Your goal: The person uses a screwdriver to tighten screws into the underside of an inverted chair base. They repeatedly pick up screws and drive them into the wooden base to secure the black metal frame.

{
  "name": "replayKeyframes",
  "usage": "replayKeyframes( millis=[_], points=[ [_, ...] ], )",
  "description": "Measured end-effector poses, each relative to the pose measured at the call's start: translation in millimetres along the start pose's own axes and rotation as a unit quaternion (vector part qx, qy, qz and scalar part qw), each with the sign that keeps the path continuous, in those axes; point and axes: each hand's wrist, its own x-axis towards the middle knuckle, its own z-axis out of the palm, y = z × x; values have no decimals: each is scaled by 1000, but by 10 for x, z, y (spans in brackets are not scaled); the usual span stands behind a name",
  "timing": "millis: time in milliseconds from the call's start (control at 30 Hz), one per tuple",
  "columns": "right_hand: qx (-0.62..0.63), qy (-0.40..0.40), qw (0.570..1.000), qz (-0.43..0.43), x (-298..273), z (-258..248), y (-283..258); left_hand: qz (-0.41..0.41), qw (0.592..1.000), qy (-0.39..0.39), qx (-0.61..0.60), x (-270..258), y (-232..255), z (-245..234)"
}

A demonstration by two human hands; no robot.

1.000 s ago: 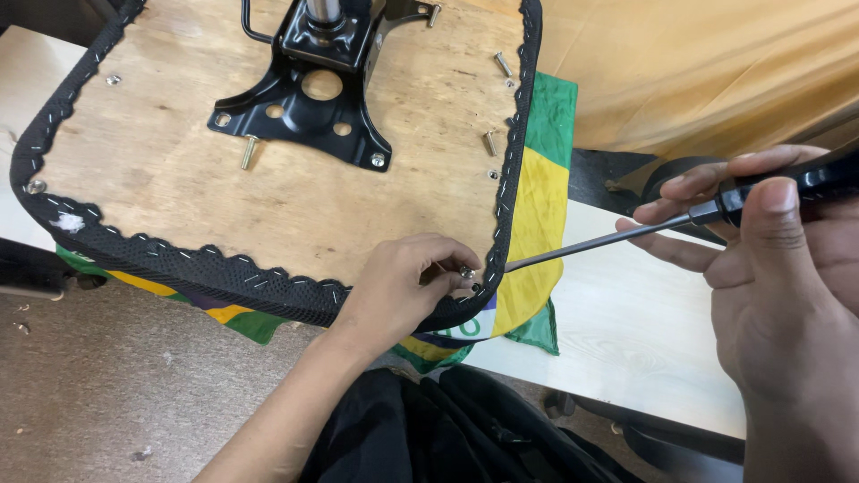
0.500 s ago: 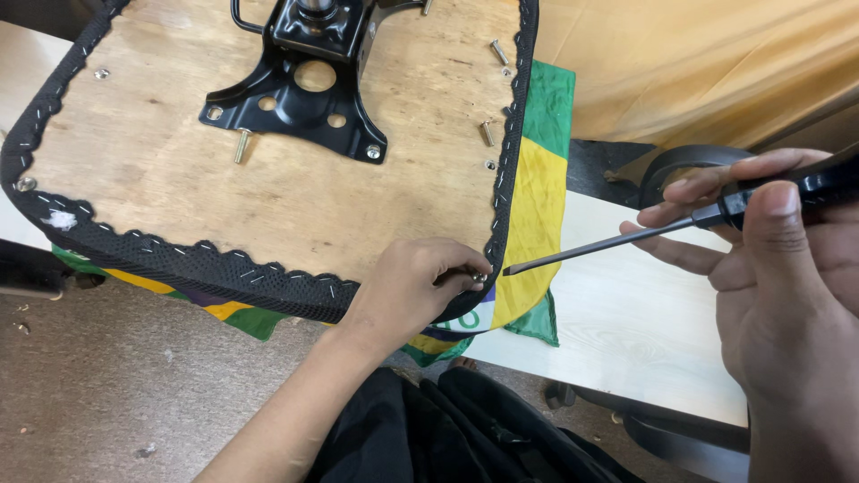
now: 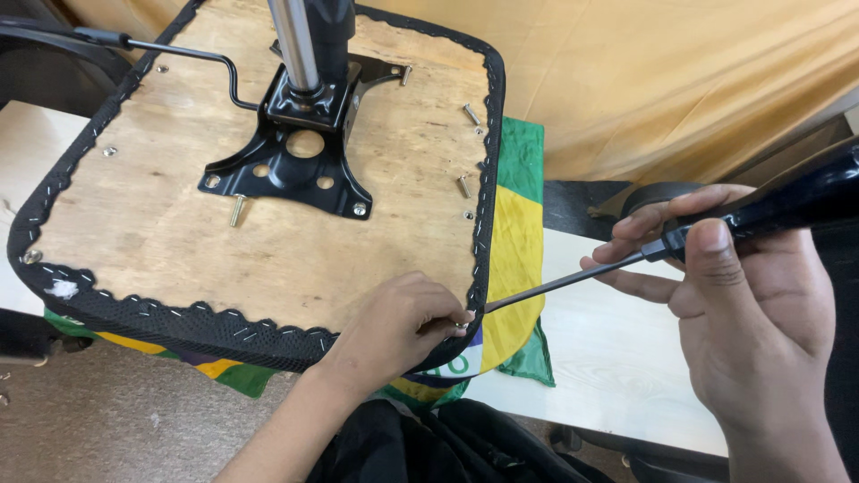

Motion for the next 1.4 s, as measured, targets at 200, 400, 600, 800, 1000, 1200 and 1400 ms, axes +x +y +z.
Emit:
replayKeyframes(
  millis=[200,400,600,800,1000,1200,1400],
  points=[
    [2,5,1000,19,20,-14,-12,-37,999,-37,-1,-2,13,-4],
    [-20,15,999,34,25,-2,-37,-12,1000,5,6,-36,-9,67],
    [-38,24,998,44,28,6,-53,-22,999,24,22,-67,-20,99],
    [6,9,999,38,24,-11,-28,-56,998,10,-11,-32,-26,82],
    [31,12,998,45,13,-5,5,-150,986,-42,-60,42,-3,42],
    [25,5,999,35,63,12,23,-179,979,-59,-75,63,38,17],
    [-38,-60,997,-33,173,6,-61,-203,970,-49,-129,74,54,33]
  ],
)
